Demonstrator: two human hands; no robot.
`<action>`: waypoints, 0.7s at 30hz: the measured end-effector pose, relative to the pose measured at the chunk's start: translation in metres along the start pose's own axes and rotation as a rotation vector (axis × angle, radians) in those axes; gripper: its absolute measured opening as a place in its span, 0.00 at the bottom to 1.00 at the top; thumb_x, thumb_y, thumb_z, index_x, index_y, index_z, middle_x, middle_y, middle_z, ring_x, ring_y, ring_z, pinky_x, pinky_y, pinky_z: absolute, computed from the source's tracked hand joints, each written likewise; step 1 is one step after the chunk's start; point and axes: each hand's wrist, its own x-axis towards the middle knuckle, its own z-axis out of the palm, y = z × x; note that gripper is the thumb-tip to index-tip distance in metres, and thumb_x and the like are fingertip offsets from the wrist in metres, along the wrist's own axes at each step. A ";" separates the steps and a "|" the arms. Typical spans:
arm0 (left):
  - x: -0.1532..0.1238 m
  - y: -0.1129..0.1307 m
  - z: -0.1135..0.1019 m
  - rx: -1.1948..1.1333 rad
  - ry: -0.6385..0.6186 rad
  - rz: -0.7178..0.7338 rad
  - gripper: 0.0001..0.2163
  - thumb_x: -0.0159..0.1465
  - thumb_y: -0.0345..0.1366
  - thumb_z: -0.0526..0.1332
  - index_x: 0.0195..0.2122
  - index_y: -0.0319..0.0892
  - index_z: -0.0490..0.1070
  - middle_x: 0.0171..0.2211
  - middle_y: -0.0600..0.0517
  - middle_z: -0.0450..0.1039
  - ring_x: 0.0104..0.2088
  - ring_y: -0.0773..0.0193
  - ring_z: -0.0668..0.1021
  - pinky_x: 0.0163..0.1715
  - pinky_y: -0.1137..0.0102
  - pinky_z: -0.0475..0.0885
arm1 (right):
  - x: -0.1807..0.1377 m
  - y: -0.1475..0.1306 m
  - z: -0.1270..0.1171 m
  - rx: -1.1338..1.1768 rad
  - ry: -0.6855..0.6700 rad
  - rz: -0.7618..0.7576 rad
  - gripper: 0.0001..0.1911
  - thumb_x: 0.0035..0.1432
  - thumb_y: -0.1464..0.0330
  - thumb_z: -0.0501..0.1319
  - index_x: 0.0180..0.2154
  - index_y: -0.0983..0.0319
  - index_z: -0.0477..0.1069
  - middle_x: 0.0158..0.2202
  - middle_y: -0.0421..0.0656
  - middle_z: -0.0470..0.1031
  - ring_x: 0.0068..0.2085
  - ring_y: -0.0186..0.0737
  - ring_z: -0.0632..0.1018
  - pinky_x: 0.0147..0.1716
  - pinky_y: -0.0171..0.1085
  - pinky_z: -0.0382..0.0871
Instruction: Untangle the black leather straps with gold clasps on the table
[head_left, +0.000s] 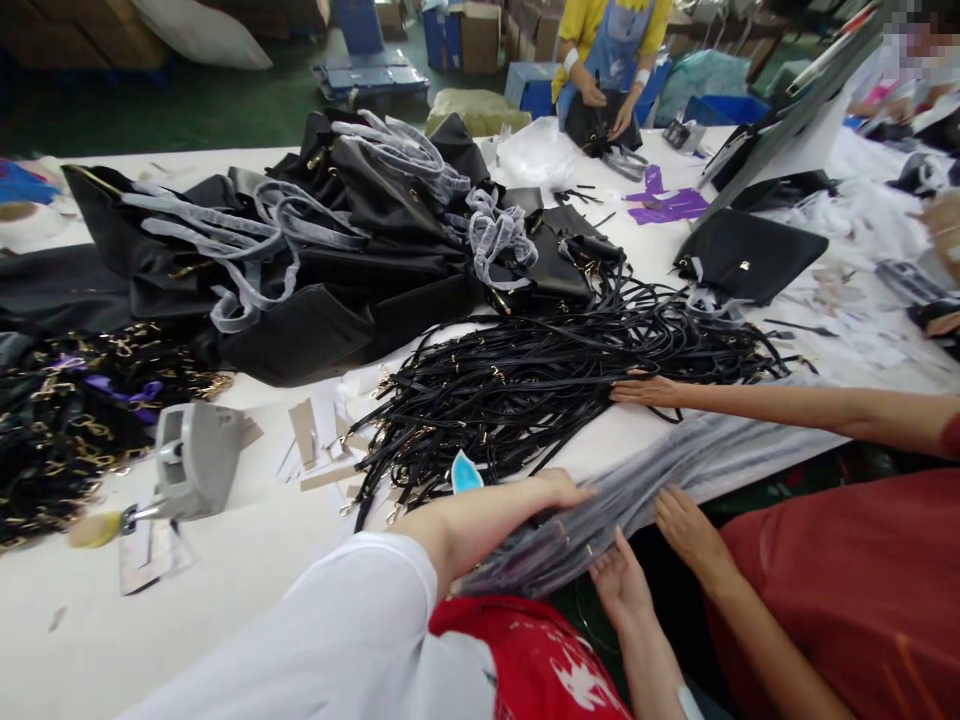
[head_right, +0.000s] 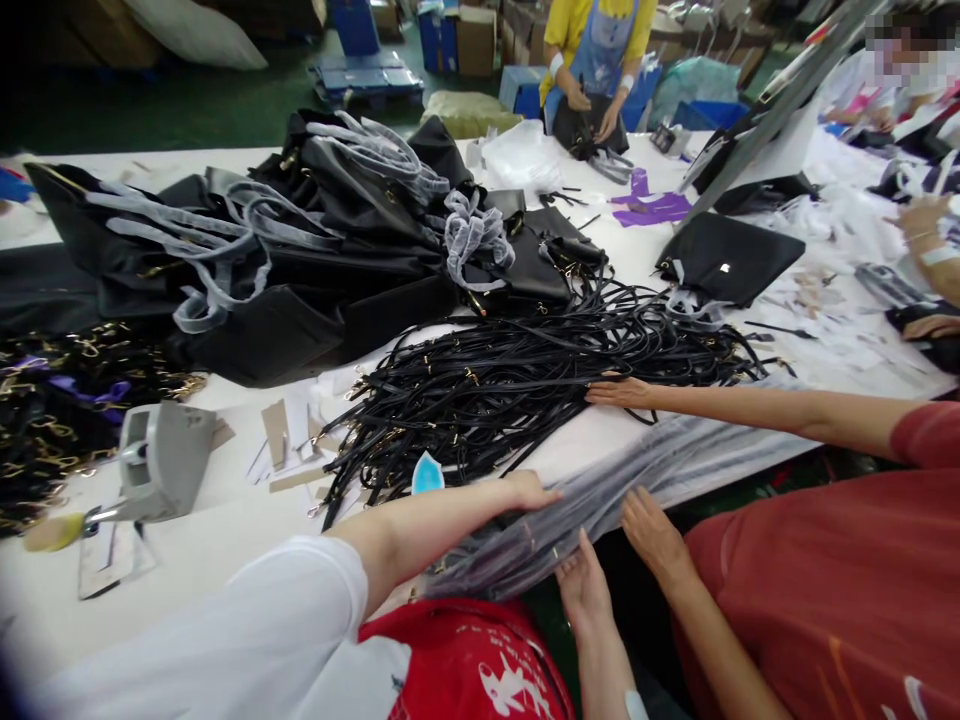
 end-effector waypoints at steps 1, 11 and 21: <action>-0.001 0.004 0.003 -0.005 -0.059 0.021 0.45 0.57 0.71 0.46 0.53 0.30 0.71 0.49 0.33 0.75 0.47 0.45 0.79 0.43 0.60 0.76 | 0.015 -0.008 -0.011 -0.074 -0.023 -0.059 0.22 0.66 0.53 0.56 0.36 0.64 0.76 0.36 0.43 0.81 0.38 0.40 0.81 0.45 0.47 0.75; -0.075 0.044 0.075 0.020 0.024 0.274 0.31 0.55 0.57 0.64 0.50 0.35 0.74 0.56 0.33 0.67 0.58 0.41 0.69 0.58 0.53 0.66 | 0.128 -0.032 -0.117 -0.860 -0.162 -0.649 0.05 0.65 0.70 0.60 0.36 0.63 0.74 0.43 0.43 0.77 0.52 0.44 0.75 0.58 0.55 0.63; -0.044 0.015 0.057 -0.150 0.047 -0.027 0.67 0.38 0.73 0.61 0.69 0.29 0.38 0.69 0.31 0.42 0.69 0.41 0.50 0.67 0.55 0.50 | 0.093 -0.005 -0.157 -1.286 0.008 -0.969 0.06 0.62 0.78 0.60 0.34 0.63 0.72 0.39 0.42 0.75 0.48 0.43 0.75 0.52 0.50 0.68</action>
